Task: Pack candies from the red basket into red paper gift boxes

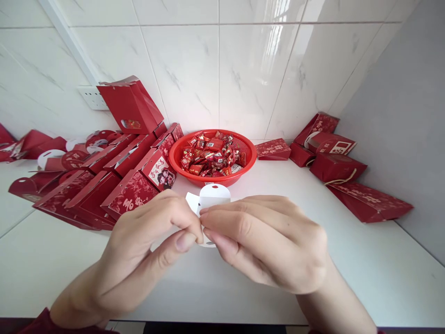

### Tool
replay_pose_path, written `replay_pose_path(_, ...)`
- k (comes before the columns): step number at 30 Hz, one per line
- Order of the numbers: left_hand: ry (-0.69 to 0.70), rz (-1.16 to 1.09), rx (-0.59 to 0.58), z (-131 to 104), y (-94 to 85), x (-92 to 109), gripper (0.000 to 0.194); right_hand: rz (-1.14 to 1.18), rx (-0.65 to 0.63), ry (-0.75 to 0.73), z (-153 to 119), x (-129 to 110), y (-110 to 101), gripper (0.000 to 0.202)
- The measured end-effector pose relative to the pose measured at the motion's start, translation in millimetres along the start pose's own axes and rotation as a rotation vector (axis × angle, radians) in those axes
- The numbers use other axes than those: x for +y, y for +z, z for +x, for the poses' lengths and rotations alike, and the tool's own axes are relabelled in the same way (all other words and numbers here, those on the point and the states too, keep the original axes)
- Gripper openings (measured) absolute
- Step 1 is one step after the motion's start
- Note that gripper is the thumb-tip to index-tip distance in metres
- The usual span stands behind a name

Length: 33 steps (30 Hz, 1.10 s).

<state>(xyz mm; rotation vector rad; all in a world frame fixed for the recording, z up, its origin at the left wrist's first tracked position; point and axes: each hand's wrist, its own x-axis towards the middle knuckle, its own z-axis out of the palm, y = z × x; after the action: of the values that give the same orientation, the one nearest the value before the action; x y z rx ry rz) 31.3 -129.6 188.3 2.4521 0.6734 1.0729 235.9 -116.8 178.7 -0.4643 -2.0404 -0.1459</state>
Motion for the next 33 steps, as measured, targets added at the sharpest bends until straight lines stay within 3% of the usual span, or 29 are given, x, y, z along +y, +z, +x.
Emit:
replay_pose_path(7, -0.428, -0.719, -0.228, -0.6, -7.1, 1.6, 0.019, 0.281, -0.006, -0.114, -11.4, 14.2, 12.1, 0.019)
replay_pose_path(11, -0.548, -1.024, -0.307, 1.4, -4.4, -6.6, 0.02, 0.34, -0.097, -0.167, -12.9, 19.5, 14.3, 0.015)
replay_pose_path(15, -0.621, -1.247, -0.517, 5.6, 0.7, -18.4, 0.019, 0.441, -0.182, -0.151, -11.1, 20.9, 14.8, 0.003)
replay_pose_path(17, -0.632, -1.328, -0.583, 7.5, 3.5, -22.7, 0.02, 0.494, -0.184, -0.12, -11.7, 20.9, 16.2, 0.005)
replay_pose_path(22, -0.66, -1.464, -0.591, 8.1, 8.6, -27.0, 0.022, 0.582, -0.166, -0.08, -13.3, 20.4, 20.3, 0.008)
replay_pose_path(33, -0.646, -1.5, -0.602, 7.6, 12.4, -30.1, 0.019, 0.677, -0.191, -0.055, -14.8, 22.1, 21.7, 0.005)
